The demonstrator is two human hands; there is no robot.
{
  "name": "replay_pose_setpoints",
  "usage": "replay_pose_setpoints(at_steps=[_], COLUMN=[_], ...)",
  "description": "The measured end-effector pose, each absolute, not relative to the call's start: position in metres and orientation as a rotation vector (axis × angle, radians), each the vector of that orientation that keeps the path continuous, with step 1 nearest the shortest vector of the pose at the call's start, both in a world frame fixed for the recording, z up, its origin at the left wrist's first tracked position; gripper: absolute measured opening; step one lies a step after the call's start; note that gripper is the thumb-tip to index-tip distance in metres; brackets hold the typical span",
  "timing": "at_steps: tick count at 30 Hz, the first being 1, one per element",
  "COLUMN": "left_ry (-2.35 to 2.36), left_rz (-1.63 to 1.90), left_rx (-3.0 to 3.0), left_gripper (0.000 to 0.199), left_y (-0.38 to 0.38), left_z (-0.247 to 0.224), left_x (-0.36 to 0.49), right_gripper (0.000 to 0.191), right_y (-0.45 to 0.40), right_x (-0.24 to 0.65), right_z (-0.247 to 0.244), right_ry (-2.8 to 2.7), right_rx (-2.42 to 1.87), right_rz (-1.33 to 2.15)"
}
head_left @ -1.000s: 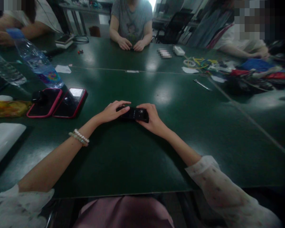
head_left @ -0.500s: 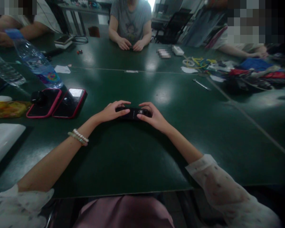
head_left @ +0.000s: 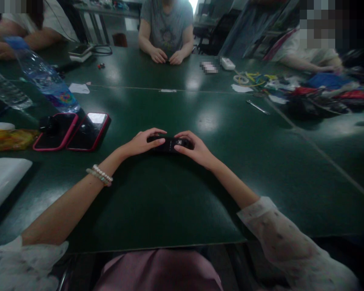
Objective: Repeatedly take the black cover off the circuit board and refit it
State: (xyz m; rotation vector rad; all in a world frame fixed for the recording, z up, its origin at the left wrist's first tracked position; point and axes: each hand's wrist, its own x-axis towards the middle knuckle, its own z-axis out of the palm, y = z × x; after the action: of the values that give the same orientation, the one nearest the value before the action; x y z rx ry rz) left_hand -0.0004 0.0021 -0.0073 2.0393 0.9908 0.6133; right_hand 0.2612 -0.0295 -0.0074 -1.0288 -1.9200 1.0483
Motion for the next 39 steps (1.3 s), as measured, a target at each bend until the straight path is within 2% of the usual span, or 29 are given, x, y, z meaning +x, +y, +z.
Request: replay_pose_setpoints(at_steps=[14,21,28,39], left_ry=[1.043,1.074,1.057,1.024], left_rz=[0.728,0.738,0.753,0.717], left_rx=[2.001,1.985,1.951,2.011], left_gripper=[0.069,0.068,0.069,0.063], left_y=[0.000,-0.002,-0.001,0.005], left_z=[-0.007,-0.004,-0.008,-0.014], left_x=[0.002,0.002,0.003,0.000], right_gripper=[0.045,0.063,0.050,0.058], right_y=[-0.030,-0.035,-0.035,-0.024], right_x=[0.258,0.256,0.255,0.280], right_z=[-0.012,-0.012,-0.016,-0.010], right_ry=[-1.903,-1.952,-1.994,-1.700], right_rx=[-1.338,-1.275,-1.242,-1.391], right_rz=[0.802,0.725,0.565,0.111])
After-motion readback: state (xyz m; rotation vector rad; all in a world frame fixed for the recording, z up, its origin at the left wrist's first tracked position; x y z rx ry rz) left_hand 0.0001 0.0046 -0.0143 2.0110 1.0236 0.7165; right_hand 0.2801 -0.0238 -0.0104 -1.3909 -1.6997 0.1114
